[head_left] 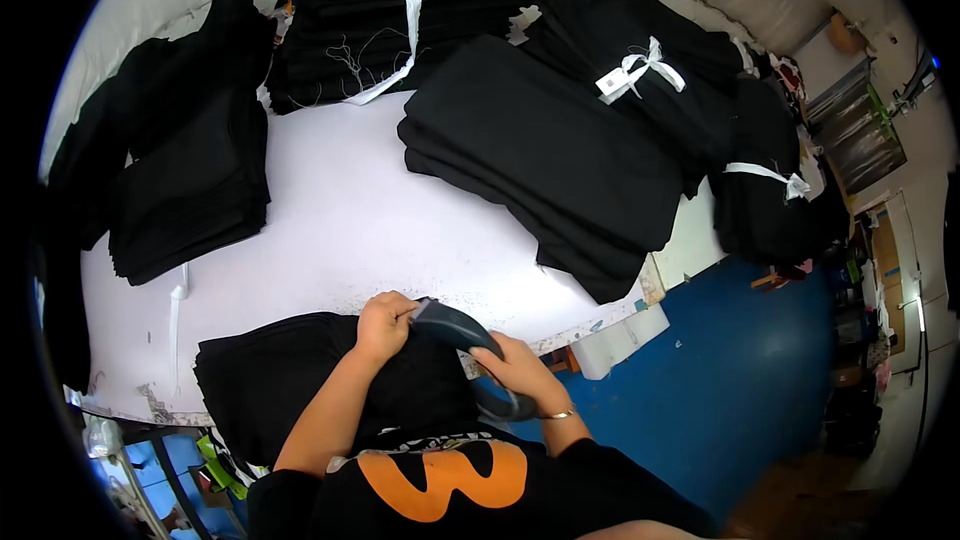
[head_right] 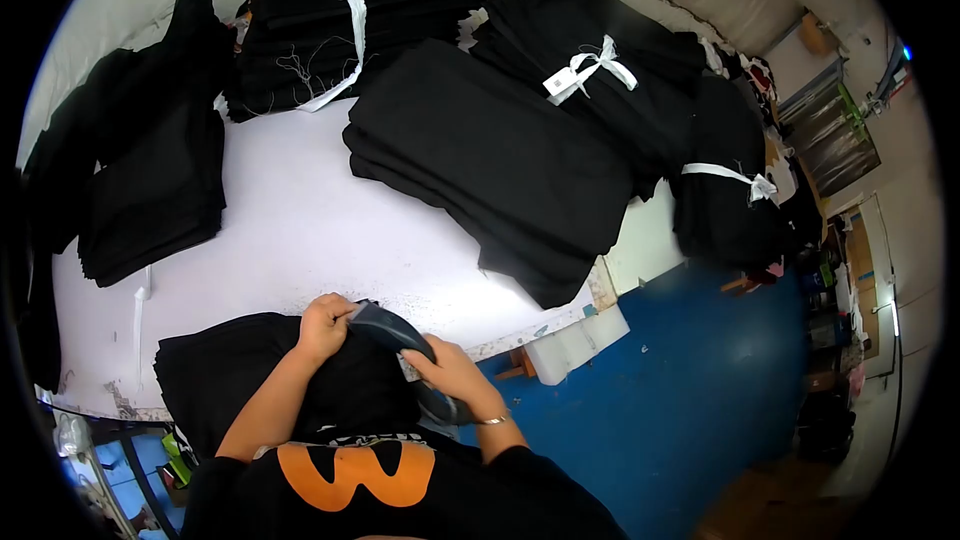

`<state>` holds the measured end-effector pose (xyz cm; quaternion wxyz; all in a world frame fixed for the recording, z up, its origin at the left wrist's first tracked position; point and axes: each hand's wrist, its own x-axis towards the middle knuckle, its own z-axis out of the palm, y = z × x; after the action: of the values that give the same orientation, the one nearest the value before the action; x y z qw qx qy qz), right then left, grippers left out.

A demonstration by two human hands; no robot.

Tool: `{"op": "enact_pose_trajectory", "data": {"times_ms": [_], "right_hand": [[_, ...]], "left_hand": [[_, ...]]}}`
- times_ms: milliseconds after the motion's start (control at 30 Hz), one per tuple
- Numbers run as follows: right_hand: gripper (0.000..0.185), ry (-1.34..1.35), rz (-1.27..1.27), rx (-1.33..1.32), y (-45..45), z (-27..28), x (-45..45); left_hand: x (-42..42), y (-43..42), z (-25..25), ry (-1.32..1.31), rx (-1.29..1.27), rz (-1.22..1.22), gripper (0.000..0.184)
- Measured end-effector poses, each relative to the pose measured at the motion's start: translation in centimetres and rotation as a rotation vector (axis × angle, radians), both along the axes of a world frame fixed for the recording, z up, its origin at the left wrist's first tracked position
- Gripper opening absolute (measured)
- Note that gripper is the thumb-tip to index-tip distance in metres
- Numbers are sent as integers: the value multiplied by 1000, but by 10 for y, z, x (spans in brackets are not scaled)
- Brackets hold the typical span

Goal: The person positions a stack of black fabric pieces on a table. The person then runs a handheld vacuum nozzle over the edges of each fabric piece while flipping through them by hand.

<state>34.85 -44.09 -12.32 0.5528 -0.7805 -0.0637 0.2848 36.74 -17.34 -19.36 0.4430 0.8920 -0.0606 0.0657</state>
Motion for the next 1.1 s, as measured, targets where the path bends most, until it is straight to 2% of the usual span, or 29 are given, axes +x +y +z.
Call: {"op": "enact_pose_trajectory", "data": {"times_ms": [100, 167, 233, 300, 333, 433, 500, 533, 600, 633, 700, 733, 800, 833, 900, 1000, 1033, 1100], "right_hand": [[45, 87, -15, -41, -18, -1, -12], [46, -3, -19, -92, 0, 0, 0], [48, -38, -45, -27, 7, -9, 7], [48, -90, -55, -33, 14, -11, 8], [48, -21, -13, -81, 9, 0, 4], [47, 78, -26, -70, -11, -5, -9], [48, 34, -91, -139, 1, -10, -4], [49, -43, -118, -138, 10, -21, 3], [55, -203, -164, -201, 23, -32, 17], [58, -234, -157, -258, 22, -35, 19], [52, -75, -248, -152, 11, -9, 9], [48, -72, -254, -204, 0, 3, 2], [47, -42, -221, -59, -21, -1, -10], [53, -41, -130, -182, -20, 8, -9], [58, -314, 44, -368, 0, -6, -2], [59, -247, -63, -281, 31, -9, 17], [58, -231, -111, -232, 37, -10, 20], [58, -182, -96, -265, 20, -1, 9]], "left_hand": [[0, -4, 4, -2, 13, 20, 14], [0, -3, 0, -20, 38, 23, 12], [1, 1, -3, 110, 85, 38, 12], [1, 0, -2, 56, 77, 50, 12], [-2, 1, 1, 7, 59, 67, 11], [-1, -2, 8, 98, 9, 44, 12], [0, -1, -5, 115, 28, 73, 13], [5, 2, -7, 170, 129, 55, 14], [12, 1, 0, 348, 67, 63, 19], [9, 6, -3, 133, 69, 16, 18], [2, 10, 53, -275, 222, -168, 4], [-10, 10, 81, -296, 318, -230, 5], [-36, 22, 78, -219, 315, -280, 6], [-43, 24, 78, -190, 291, -323, 7], [-51, 23, 73, -113, 297, -372, 2], [-40, 16, 58, 213, 326, -226, 19], [-32, 10, 60, 363, 278, -116, 17], [-25, 2, 29, 24, 366, 94, 17]]}}
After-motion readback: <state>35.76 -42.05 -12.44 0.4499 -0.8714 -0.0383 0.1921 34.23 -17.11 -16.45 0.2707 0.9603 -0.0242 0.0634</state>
